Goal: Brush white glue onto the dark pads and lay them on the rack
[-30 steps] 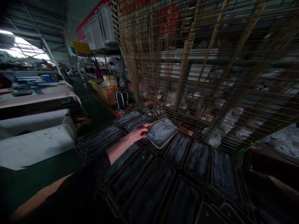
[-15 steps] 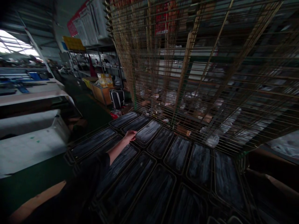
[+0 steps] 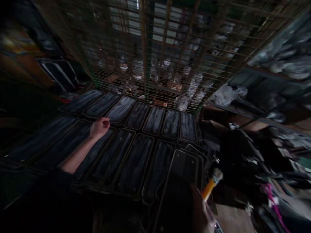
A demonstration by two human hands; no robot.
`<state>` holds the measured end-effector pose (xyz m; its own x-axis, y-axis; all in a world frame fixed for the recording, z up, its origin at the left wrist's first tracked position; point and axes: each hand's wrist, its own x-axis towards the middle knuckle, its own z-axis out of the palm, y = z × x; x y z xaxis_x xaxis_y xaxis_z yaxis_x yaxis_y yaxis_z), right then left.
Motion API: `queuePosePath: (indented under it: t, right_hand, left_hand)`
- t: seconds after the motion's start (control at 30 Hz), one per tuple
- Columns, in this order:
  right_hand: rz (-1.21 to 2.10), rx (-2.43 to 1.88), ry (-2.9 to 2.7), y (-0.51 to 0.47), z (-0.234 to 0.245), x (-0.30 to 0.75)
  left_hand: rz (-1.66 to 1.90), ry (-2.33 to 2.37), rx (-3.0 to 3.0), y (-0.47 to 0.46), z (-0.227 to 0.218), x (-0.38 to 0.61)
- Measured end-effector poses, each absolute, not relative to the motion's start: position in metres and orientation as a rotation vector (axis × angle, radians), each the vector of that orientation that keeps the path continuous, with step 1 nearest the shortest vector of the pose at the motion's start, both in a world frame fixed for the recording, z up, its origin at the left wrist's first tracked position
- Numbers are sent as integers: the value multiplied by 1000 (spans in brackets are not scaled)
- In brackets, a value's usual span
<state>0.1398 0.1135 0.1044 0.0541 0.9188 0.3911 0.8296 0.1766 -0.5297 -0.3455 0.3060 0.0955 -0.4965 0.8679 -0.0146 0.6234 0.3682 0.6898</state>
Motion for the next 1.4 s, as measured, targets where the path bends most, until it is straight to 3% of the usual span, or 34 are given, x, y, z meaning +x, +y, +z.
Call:
queuePosePath:
  t: [0.13,0.23,0.53,0.77,1.07,1.4]
  right_hand:
    - [125,-1640,-1893,92,100,173]
    - [167,-1619,-1881,91,118,182]
    - [317,-1577,-1868,116,154,205]
    - [15,-1459,-2206,158,162,212]
    - [6,-1323,-2407,157,153,216]
    - [521,-1234,-2398,63,186,208]
  left_hand:
    - [679,1483,1438,204,86,-246]
    - [514,1203,1421,124,90,-166]
    - [426,1541,1688,46,104,-98]
    - [416,1594,1661,37,100,-83]
    - [438,1588,1577,37,102,-71]
    - [666,1321,1024,22,92,-54]
